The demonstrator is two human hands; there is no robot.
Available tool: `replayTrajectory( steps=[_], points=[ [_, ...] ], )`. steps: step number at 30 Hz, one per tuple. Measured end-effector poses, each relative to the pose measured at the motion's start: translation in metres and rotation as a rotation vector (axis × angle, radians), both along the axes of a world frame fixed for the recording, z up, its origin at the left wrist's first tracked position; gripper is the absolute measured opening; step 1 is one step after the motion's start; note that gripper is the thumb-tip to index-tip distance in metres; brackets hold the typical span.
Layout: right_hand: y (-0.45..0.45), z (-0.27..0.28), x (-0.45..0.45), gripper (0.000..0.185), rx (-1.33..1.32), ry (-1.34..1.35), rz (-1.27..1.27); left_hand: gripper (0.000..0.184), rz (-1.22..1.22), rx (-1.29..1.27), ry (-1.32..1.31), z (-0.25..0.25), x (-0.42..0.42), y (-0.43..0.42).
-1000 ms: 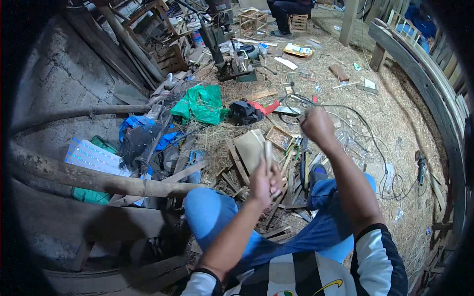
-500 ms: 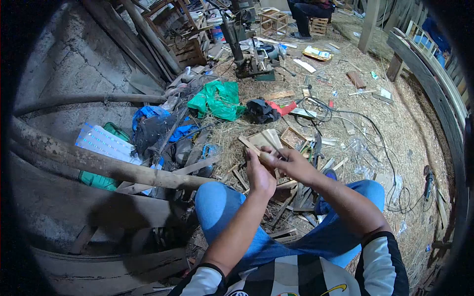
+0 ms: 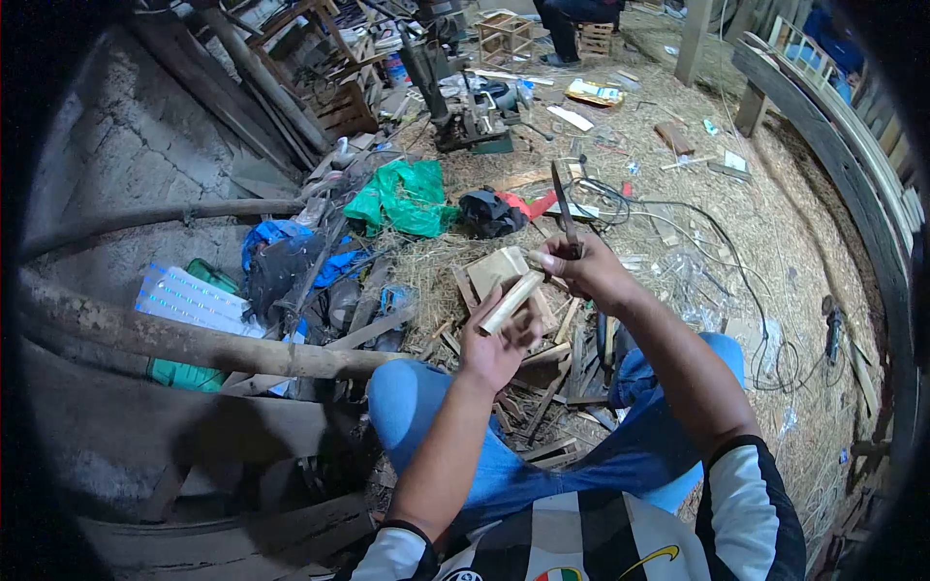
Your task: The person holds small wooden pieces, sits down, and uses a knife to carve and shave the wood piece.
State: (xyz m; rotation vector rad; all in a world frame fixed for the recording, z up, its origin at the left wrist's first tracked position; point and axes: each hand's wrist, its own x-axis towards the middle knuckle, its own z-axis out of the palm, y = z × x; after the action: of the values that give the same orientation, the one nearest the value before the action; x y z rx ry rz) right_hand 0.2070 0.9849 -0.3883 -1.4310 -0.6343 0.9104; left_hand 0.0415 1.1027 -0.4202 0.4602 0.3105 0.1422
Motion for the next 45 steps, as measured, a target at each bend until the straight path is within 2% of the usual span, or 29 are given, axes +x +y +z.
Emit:
replayTrajectory(
  steps=[4, 8, 10, 19, 21, 22, 24, 25, 28, 29, 32, 37, 40, 45],
  points=[
    [-0.006, 0.006, 0.017, 0.025, -0.022, -0.126, -0.043, 0.047, -0.279, 0.06, -0.029, 0.001, -0.002, 0.0],
    [-0.007, -0.005, 0.025, 0.026, 0.028, -0.274, -0.031, 0.05, -0.333, 0.117, -0.012, -0.001, 0.001, -0.006],
    [-0.009, 0.0, 0.023, 0.025, 0.012, -0.276, -0.002, 0.053, -0.222, 0.204, 0.254, 0.004, 0.003, -0.016],
    [0.004, -0.02, 0.015, 0.026, 0.089, -0.245, 0.0, 0.047, -0.256, 0.272, 0.096, -0.004, 0.003, -0.024],
    [0.005, -0.014, 0.011, 0.035, 0.008, -0.578, -0.152, 0.046, -0.164, 0.271, 0.075, -0.004, 0.001, -0.023],
    [0.003, -0.005, 0.006, 0.035, 0.01, -0.579, -0.146, 0.046, -0.157, 0.271, 0.075, -0.003, 0.002, -0.023],
    [-0.003, 0.015, -0.005, 0.047, -0.171, -0.791, -0.158, 0.049, 0.03, 0.184, 0.229, 0.002, 0.005, -0.025],
    [-0.001, 0.004, -0.002, 0.049, -0.114, -0.86, -0.12, 0.05, 0.058, 0.196, 0.287, 0.006, 0.005, -0.023],
    [-0.002, 0.01, -0.013, 0.043, -0.101, -0.928, 0.07, 0.05, 0.072, 0.169, 0.223, -0.003, 0.001, -0.011],
    [-0.002, 0.007, -0.018, 0.04, -0.13, -1.049, 0.075, 0.051, 0.08, 0.157, 0.259, -0.006, 0.0, -0.008],
    [-0.002, 0.003, -0.029, 0.041, -0.195, -1.196, 0.14, 0.053, 0.119, 0.165, 0.318, -0.008, 0.001, -0.005],
    [0.001, 0.001, -0.035, 0.034, -0.28, -1.264, 0.191, 0.055, 0.155, 0.141, 0.344, 0.004, 0.002, -0.008],
    [0.002, -0.005, -0.036, 0.031, -0.26, -1.306, 0.129, 0.055, 0.15, 0.188, 0.315, -0.003, 0.003, -0.01],
    [0.006, -0.013, -0.038, 0.039, -0.285, -1.383, -0.031, 0.053, 0.168, 0.154, 0.266, -0.008, 0.004, -0.019]
  ],
)
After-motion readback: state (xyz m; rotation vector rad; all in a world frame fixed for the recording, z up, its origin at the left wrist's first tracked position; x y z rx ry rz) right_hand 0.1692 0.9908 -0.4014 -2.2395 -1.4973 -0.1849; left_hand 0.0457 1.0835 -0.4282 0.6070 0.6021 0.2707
